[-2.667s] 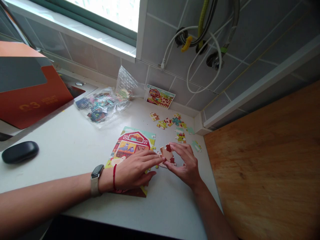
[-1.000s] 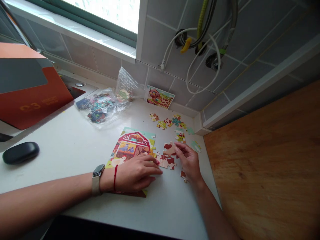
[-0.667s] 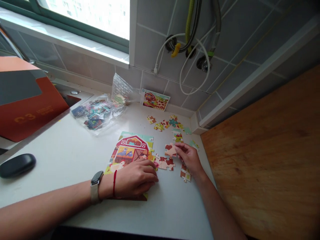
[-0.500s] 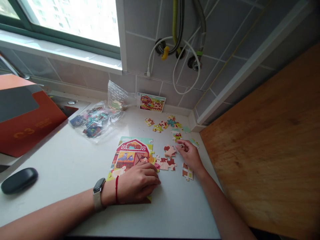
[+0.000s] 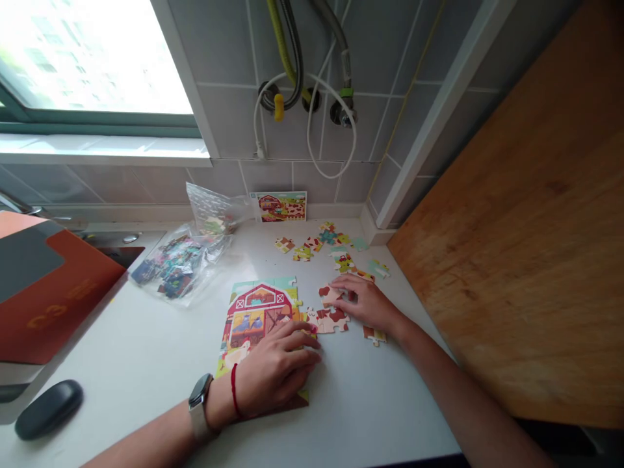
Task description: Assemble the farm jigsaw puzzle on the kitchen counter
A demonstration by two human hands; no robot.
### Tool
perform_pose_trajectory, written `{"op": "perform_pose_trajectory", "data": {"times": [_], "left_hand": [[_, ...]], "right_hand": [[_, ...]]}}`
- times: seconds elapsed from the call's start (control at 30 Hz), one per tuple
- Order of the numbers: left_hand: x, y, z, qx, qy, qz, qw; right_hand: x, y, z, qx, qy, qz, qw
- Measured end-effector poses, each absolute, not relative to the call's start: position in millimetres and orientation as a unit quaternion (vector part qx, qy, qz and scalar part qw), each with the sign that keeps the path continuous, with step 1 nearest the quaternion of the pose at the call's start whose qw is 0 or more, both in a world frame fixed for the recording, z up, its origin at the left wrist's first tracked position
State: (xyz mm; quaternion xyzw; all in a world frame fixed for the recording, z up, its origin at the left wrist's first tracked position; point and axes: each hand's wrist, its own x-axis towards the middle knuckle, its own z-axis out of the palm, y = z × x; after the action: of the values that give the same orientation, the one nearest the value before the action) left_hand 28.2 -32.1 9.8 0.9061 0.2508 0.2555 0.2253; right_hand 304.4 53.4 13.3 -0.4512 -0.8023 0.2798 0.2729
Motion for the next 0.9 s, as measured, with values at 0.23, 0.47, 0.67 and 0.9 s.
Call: {"op": "perform_pose_trajectory", "data": {"times": [0.23,0.47,0.67,0.9], "left_hand": [[23.4,-28.2,-3.7,0.918,0.317,0.186,0.147],[22.7,-28.3,-4.6,0.92,0.317,0.167,0.156],[22.8,-27.9,-5.4,0.923,0.318,0.159,0.151],[22.9,-28.4,-3.6,0.921,0.314,0.169,0.154]], "right_hand": [[302.0,50.6,14.1,-0.46,-0.807,0.273,0.25],[302.6,49.8,8.6,-0.459,-0.812,0.262,0.247],[310.3,57.5,6.4,-0.489,-0.776,0.233,0.324],[310.6,57.3,2.4,-0.46,-0.814,0.234,0.265]]}}
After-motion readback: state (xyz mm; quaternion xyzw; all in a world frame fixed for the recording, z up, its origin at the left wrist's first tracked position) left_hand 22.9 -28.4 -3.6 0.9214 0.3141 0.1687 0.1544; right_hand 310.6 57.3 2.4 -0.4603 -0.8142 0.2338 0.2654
